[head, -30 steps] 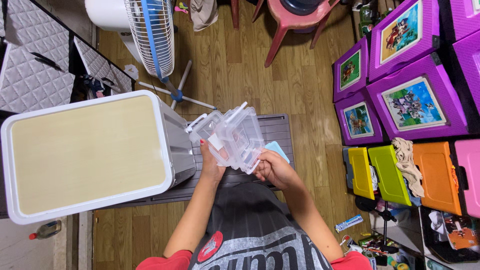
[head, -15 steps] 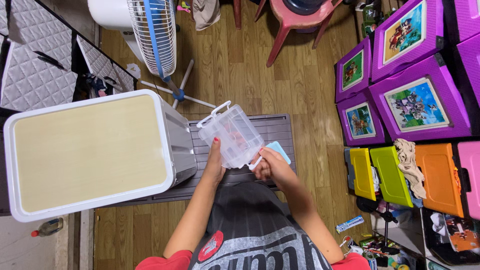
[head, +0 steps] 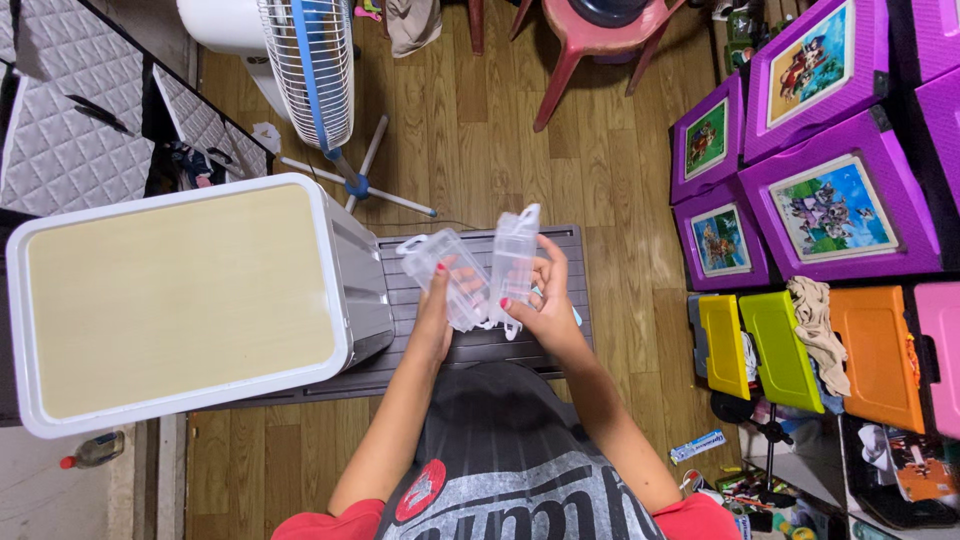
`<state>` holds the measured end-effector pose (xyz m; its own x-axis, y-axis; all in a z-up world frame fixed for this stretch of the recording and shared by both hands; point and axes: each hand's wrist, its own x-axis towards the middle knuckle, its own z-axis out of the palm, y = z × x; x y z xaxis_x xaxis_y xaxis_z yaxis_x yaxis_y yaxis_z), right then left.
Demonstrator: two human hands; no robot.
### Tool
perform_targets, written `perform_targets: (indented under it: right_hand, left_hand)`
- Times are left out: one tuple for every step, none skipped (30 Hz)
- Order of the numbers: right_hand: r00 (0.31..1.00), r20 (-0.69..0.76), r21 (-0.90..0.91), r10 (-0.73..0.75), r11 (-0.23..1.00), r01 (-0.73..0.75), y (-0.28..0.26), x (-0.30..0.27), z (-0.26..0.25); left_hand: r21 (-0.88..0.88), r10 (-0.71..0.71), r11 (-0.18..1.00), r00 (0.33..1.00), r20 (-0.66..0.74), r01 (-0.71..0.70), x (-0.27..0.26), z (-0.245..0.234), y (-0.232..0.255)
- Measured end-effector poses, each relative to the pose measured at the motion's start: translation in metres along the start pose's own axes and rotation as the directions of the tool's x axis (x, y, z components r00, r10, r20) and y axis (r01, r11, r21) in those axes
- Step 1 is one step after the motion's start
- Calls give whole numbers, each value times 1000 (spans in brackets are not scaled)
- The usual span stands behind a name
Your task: The person assembles a small white refrigerator by inserting a bottom drawer, placing a clear plastic divider, and closing the lid. They then handle a small light-blue container, opening and closing it, and place it on a nearby surface.
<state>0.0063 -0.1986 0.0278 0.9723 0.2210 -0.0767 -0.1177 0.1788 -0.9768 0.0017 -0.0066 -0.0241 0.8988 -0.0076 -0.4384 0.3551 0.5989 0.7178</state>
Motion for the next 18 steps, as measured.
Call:
perform_targets:
  right_hand:
    - [999,-27,51,-25,998,26,5,-1,-2]
    - [998,-53,72,-39,997,42,12,-3,-3]
    - [996,-79,92,-52,994,59,20,-5,-4]
    - [992,-107,112,-66,991,78,29,-7,-4]
    - [985,-132,138,-108,982,126,39,-10,-1]
    - [976,-160,163,-148,971,174,48,-14,2]
    - [964,-188,185,-187,957,222,56,-19,6]
    - [968,-192,176,-160,965,194,60,-26,8]
    - [971,-197,167,-133,972,167,62,-33,9]
    - [974,-201,159,-105,978,138,60,-39,9]
    - [963,-210,-120,-171,982,148,54,-44,7]
    - [951,-200,-388,-238,910,146,45,-50,2]
    - [939,-171,-627,-299,768,130,33,-56,-3]
    - [929,-128,-818,-348,567,100,21,-63,-8]
    - [921,-72,-945,-382,322,60,12,-66,-10]
    - [915,-9,-999,-403,52,13,4,-65,-13]
    - [896,-104,-878,-432,463,121,2,-59,-12]
    - [885,-206,-584,-417,778,231,4,-49,-7]
  left_hand:
    - [-59,-10,998,1000,-4,10,1,-2,1]
    - [-118,-22,993,1000,-8,21,1,-3,2]
    - [-172,-22,985,999,-33,16,2,-2,2]
    - [-224,-24,975,998,-56,11,3,-1,3]
    - [-276,-26,961,997,-79,4,4,0,4]
    - [-318,-36,948,995,-91,5,5,2,5]
    - [-361,-46,933,994,-104,5,5,4,6]
    - [-403,-57,915,992,-117,5,5,6,6]
    - [-420,-68,907,992,-110,16,5,8,7]
    - [-438,-78,899,992,-104,25,4,9,8]
    - [-455,-88,890,991,-98,34,3,10,9]
    - [-494,-124,868,988,-97,60,3,12,10]
    - [-531,-159,843,983,-95,85,3,13,12]
    - [-568,-197,815,976,-92,111,2,13,13]
    - [-552,-208,826,972,-108,115,1,13,15]
    - [-536,-217,836,969,-122,120,1,12,16]
    - [-520,-225,845,965,-135,125,1,12,17]
    - [-509,-235,851,961,-145,131,-1,11,18]
